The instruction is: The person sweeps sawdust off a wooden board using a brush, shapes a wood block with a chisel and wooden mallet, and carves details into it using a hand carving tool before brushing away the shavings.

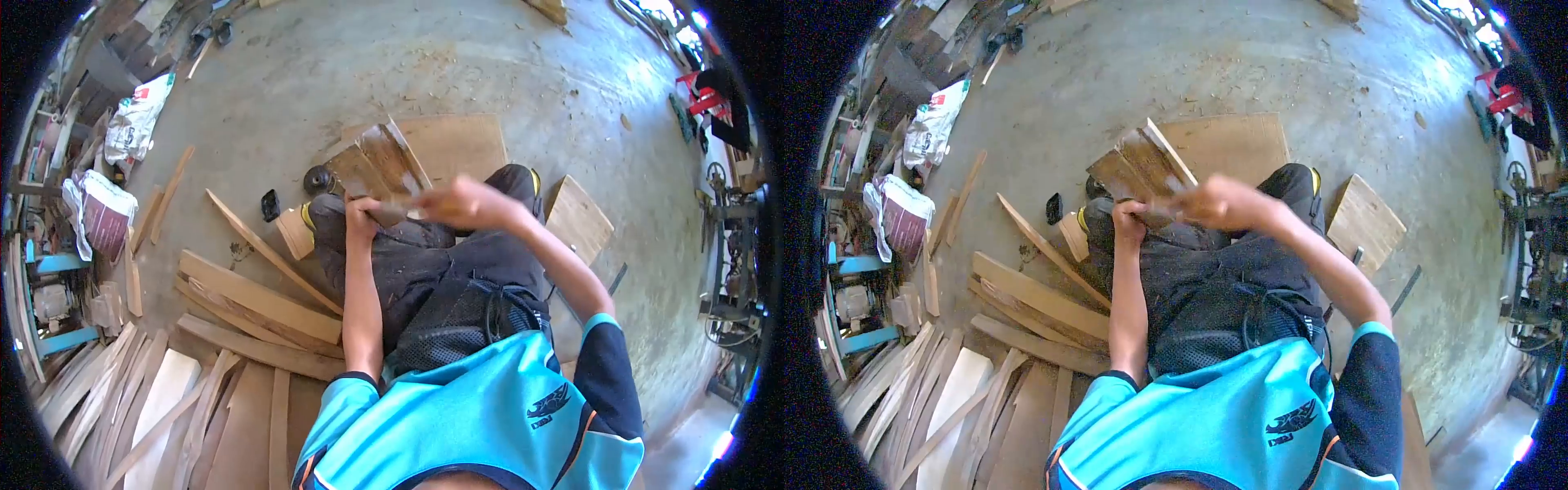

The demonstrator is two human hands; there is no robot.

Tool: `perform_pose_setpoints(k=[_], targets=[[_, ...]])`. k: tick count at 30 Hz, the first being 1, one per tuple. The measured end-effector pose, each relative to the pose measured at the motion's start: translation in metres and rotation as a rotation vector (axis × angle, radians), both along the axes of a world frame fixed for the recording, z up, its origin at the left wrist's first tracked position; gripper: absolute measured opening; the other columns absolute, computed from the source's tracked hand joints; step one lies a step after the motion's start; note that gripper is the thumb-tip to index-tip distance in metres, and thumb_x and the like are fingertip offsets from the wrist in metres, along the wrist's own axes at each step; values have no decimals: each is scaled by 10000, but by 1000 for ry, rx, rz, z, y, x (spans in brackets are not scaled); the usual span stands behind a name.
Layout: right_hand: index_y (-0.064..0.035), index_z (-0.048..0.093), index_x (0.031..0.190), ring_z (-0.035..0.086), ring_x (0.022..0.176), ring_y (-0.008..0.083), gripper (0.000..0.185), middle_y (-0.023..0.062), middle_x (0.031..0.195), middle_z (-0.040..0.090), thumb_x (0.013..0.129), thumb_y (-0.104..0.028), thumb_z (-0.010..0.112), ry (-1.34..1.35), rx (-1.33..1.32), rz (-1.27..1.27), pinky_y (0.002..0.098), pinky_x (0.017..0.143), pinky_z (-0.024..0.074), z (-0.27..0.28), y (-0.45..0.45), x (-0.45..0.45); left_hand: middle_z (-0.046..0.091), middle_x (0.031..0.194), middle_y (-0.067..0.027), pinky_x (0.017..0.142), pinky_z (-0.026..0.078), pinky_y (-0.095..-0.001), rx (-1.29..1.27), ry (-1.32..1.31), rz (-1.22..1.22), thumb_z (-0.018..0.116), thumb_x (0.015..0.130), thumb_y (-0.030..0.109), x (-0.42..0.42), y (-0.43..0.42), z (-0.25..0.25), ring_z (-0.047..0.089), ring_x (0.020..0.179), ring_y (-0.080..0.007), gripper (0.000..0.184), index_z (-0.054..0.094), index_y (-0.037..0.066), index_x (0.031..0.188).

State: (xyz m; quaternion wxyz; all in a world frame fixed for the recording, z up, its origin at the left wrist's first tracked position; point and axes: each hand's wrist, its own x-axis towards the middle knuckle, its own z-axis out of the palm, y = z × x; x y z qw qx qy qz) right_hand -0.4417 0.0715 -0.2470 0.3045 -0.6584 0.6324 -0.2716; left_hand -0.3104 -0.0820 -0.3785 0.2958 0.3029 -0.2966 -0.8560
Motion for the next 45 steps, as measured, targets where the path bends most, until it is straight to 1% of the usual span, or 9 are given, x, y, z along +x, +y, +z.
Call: perform_pose_setpoints(k=[5,10,14,22,26,35,38,41,45], targets=[[-15,539,1002,561,654,249,248,147,794,578,803,-162,520,-648,-370,-630,307,586,448,26,-19,5,549,797,-35,653,440,-300,-123,-40,-29,531,374,-67,3,-2,-13,527,740,-215,497,528,36,860],[16,508,1046,562,863,168,259,89,977,588,820,-107,488,-69,-100,41,286,725,450,9,-12,-2,566,772,-25,600,442,-268,-100,-2,-172,537,377,-59,-2,1,1,539,689,-182,509,539,39,876],[-9,540,1026,563,701,136,237,81,796,595,806,-88,502,-746,-367,-725,246,644,462,25,-16,11,570,795,-29,604,444,-276,-208,1,-182,540,369,-49,-1,1,-7,539,703,-192,513,549,44,873],[-10,550,1005,570,604,151,253,128,751,594,770,-102,532,-115,-171,71,298,562,448,-4,-8,1,554,880,-52,666,453,-316,16,2,-84,500,421,-61,-7,4,3,530,801,-222,535,515,52,943],[-29,538,1035,534,604,111,245,59,774,601,831,-156,490,-195,-652,-453,259,525,431,-7,-29,-19,556,917,-59,778,429,-357,-98,131,-182,502,531,-54,2,-10,-26,517,893,-237,528,470,59,1046],[0,547,994,441,444,79,324,27,529,504,842,-263,436,-786,-20,-528,201,428,339,4,25,-10,377,1235,-66,906,348,-347,39,207,-92,328,765,616,-2,-7,-1,410,1085,-237,694,297,122,1252],[-11,546,1005,395,415,68,388,37,530,518,844,-337,408,-911,94,-500,190,406,296,9,31,-14,497,853,-92,722,421,-386,509,954,-407,357,773,579,-2,-11,-4,478,817,-232,627,353,130,1210],[-20,525,1054,458,506,68,359,21,605,545,855,-300,422,-717,191,-153,177,452,351,24,15,-5,480,867,-92,704,415,-356,626,817,-808,421,773,509,-16,-44,-80,449,774,-222,561,386,125,1180],[-50,542,1040,509,609,65,321,36,689,574,856,-290,435,-718,-58,-353,214,521,416,23,-33,6,363,808,-68,626,392,-303,697,903,-748,485,760,392,-6,-10,-30,375,735,-187,580,288,122,1234]])
